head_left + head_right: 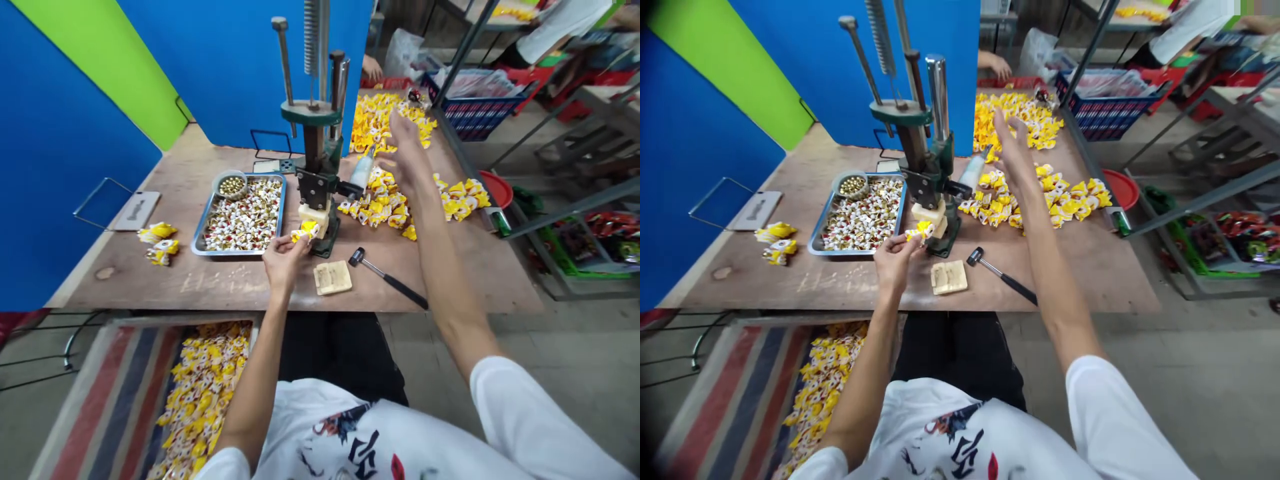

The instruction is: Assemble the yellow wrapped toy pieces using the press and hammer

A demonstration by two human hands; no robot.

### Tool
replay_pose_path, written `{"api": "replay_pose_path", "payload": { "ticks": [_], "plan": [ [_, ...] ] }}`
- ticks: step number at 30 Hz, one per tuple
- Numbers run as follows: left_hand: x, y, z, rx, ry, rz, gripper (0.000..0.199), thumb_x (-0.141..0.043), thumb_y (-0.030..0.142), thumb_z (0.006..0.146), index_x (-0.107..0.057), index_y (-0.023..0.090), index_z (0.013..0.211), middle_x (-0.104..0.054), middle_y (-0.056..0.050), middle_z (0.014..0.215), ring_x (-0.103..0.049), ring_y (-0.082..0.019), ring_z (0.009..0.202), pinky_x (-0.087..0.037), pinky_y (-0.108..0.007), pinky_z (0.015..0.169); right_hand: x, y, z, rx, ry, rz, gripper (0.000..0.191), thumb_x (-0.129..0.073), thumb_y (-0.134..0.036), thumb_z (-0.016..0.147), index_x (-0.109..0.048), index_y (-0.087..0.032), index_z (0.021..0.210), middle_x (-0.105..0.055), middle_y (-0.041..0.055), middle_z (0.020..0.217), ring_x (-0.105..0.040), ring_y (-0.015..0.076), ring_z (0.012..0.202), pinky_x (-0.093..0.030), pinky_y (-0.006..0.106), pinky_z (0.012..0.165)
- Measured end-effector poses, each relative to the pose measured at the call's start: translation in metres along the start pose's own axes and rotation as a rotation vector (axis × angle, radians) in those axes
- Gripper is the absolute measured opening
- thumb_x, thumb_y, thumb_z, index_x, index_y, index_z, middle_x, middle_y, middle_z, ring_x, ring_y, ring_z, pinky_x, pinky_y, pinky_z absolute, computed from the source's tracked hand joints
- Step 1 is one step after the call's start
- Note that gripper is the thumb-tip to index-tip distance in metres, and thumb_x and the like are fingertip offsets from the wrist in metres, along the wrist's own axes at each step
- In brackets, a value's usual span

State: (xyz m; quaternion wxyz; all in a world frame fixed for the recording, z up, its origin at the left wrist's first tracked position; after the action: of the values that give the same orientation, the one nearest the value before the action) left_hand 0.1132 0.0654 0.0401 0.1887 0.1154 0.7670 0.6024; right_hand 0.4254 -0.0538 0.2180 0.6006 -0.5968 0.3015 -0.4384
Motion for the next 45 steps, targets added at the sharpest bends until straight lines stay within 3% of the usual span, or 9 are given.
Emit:
{"api": "replay_pose_path", "payload": {
  "ticks": [2,6,9,14,21,27,34,40,45],
  "plan": [
    [0.007,-0.005,-0.01,0.188,-0.154,-0.079,0.045,-0.095,0.049,0.077,-0.069,0.017,0.094,-0.08,-0.011,0.091,-0.083,-0.025,0.086,-0.072,-0.047,0.092,0.017,0.018,-0.064,0.202,0.112,-0.067,0.064,-0.079,-0.063,0.098,-0.053,-0.031,0.147,-0.055,0.0086,0.158,-0.053,0.0236,0.149,-0.057,0.046,0.119],
    [0.014,-0.004,-0.049,0.461,-0.425,-0.129,0.041,-0.093,0.05,0.079,-0.076,0.016,0.093,-0.082,-0.012,0.092,-0.082,-0.024,0.083,-0.073,-0.042,0.089,-0.018,0.052,-0.197,0.259,-0.448,-0.165,0.067,-0.084,-0.057,0.095,-0.059,-0.037,0.154,-0.057,0.0098,0.16,-0.06,0.0319,0.145,-0.06,0.049,0.114],
    [0.01,-0.005,-0.072,0.558,-0.56,-0.097,0.046,-0.093,0.055,0.08,-0.075,0.016,0.096,-0.083,-0.014,0.091,-0.082,-0.024,0.076,-0.073,-0.036,0.075,-0.039,0.066,-0.247,0.288,-0.658,-0.197,0.054,-0.078,-0.049,0.102,-0.063,-0.036,0.153,-0.063,0.01,0.155,-0.061,0.0327,0.145,-0.054,0.051,0.122],
    [0.002,-0.027,-0.074,0.444,-0.564,0.066,0.065,-0.09,0.074,0.078,-0.053,0.023,0.093,-0.076,-0.006,0.065,-0.069,-0.02,0.045,-0.054,-0.025,0.042,-0.039,0.109,-0.241,0.24,-0.591,-0.325,0.039,-0.072,-0.049,0.106,-0.072,-0.03,0.141,-0.074,0.011,0.134,-0.067,0.0335,0.127,-0.055,0.053,0.115],
    [0.004,-0.043,-0.061,0.328,-0.56,0.181,0.067,-0.085,0.078,0.08,-0.048,0.026,0.099,-0.075,-0.002,0.064,-0.063,-0.018,0.039,-0.042,-0.023,0.038,-0.037,0.138,-0.236,0.223,-0.565,-0.365,0.033,-0.07,-0.049,0.106,-0.079,-0.031,0.131,-0.069,0.0125,0.13,-0.065,0.0351,0.129,-0.054,0.056,0.117],
    [0.085,0.042,0.06,-0.335,-0.017,0.634,0.021,-0.078,0.044,0.093,-0.072,0.023,0.093,-0.071,-0.003,0.076,-0.067,-0.021,0.071,-0.054,-0.031,0.073,-0.006,0.141,-0.224,0.115,-0.405,-0.318,0.036,-0.068,-0.054,0.106,-0.076,-0.034,0.135,-0.072,0.0115,0.135,-0.072,0.0344,0.123,-0.063,0.054,0.105],
    [0.06,0.049,0.154,-0.532,-0.415,0.964,0.005,-0.078,0.02,0.083,-0.076,0.022,0.079,-0.069,-0.009,0.093,-0.064,-0.026,0.09,-0.053,-0.039,0.096,0.0,0.137,-0.227,0.141,-0.354,-0.344,0.025,-0.065,-0.051,0.108,-0.08,-0.035,0.12,-0.077,0.0107,0.126,-0.072,0.0362,0.126,-0.063,0.058,0.106],
    [0.075,0.063,0.102,-0.309,-0.207,0.512,0.016,-0.088,0.032,0.079,-0.077,0.022,0.082,-0.072,-0.004,0.078,-0.061,-0.019,0.07,-0.055,-0.031,0.073,0.043,0.134,-0.221,0.22,-0.302,-0.569,0.033,-0.063,-0.055,0.108,-0.075,-0.034,0.13,-0.074,0.0124,0.129,-0.069,0.0374,0.13,-0.055,0.06,0.115],
    [0.03,0.022,-0.009,0.19,-0.497,0.108,0.024,-0.09,0.041,0.077,-0.078,0.021,0.081,-0.077,-0.008,0.08,-0.063,-0.016,0.062,-0.052,-0.028,0.058,0.066,0.172,-0.221,0.17,-0.36,-0.777,0.045,-0.059,-0.067,0.106,-0.069,-0.024,0.111,-0.075,0.0157,0.112,-0.071,0.0366,0.109,-0.059,0.054,0.097]
  ]
}}
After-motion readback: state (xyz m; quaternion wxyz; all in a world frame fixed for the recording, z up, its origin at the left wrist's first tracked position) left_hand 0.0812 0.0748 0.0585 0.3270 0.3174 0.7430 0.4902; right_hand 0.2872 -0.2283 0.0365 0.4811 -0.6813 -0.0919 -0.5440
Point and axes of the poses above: each hand's wrist, its own z-axis towards the middle knuckle, its own x-axis out of the back of the hand, y = z × x, the point moved 7 cm from there along z, towards the middle knuckle
